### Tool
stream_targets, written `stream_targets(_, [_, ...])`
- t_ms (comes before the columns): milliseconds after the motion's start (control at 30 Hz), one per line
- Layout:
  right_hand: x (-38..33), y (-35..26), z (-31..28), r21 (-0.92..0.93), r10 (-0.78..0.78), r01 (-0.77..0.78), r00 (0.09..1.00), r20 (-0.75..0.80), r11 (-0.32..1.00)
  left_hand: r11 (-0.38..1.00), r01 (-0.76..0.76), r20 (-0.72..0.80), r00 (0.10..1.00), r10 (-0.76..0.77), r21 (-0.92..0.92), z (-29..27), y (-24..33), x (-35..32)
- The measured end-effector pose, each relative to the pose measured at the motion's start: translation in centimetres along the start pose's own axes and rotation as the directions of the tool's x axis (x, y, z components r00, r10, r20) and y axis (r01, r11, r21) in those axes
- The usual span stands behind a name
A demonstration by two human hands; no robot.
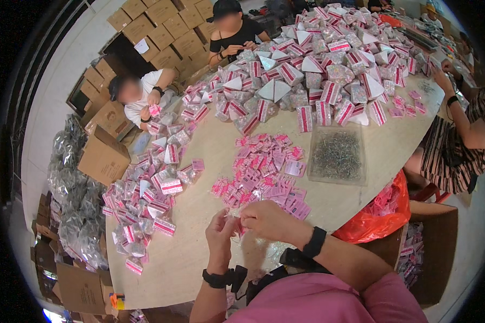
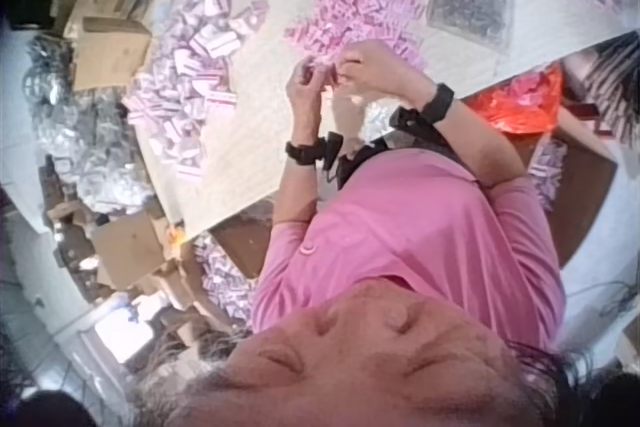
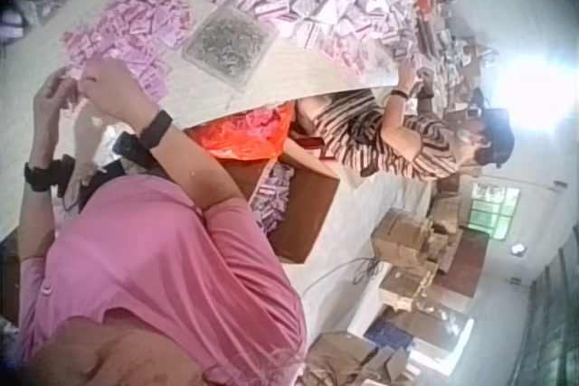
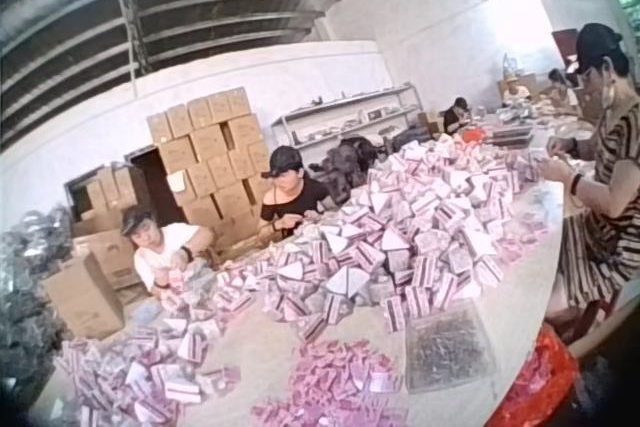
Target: Packing small objects into pink and white pyramid-shaped bags at a large table.
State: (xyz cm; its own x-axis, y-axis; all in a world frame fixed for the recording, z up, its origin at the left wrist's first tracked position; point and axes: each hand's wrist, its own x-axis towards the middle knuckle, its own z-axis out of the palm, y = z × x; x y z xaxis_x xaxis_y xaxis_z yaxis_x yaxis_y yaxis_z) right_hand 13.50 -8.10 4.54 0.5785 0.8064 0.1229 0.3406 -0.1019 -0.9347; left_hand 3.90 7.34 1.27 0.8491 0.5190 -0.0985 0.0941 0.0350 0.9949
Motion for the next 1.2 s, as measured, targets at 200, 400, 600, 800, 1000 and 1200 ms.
stream_targets(200, [-0.4, 0.5, 1.0, 0.003, -0.004, 0.005, 0.993, -0.119, 1.0, 0.986, -0.068, -0.096, 0.994, 0.053, -0.152, 0.6, -0.2, -0.3])
stream_targets(400, [-0.5, -0.1, 1.3, -0.066, -0.079, 0.075, 0.995, -0.063, 0.995, 0.987, 0.008, 0.025, 1.0, -0.004, -0.164, 0.7, -0.3, -1.3])
stream_targets(600, [-1.3, 1.1, 0.1, -0.072, -0.078, 0.067, 0.984, -0.159, 0.995, 0.948, -0.059, -0.166, 0.986, 0.006, -0.314, -2.5, -0.5, 0.0])
stream_targets(800, [-0.1, 4.3, -1.0, -0.469, -0.33, 0.192, 0.915, -0.232, 0.862, 0.694, 0.104, 0.057, 0.994, -0.09, -0.712, -2.9, -0.3, -0.8])
stream_targets(1000, [-1.1, 2.3, 0.3, -0.002, -0.074, 0.076, 0.964, -0.257, 0.997, 0.644, 0.139, 0.118, 0.99, -0.075, -0.753, -1.5, 0.8, -2.0])
stream_targets(1200, [-1.8, 0.0, 0.6, 0.158, 0.012, 0.032, 0.963, -0.27, 0.987, 0.613, 0.179, 0.171, 0.983, -0.073, -0.769, -1.1, 0.6, -2.3])
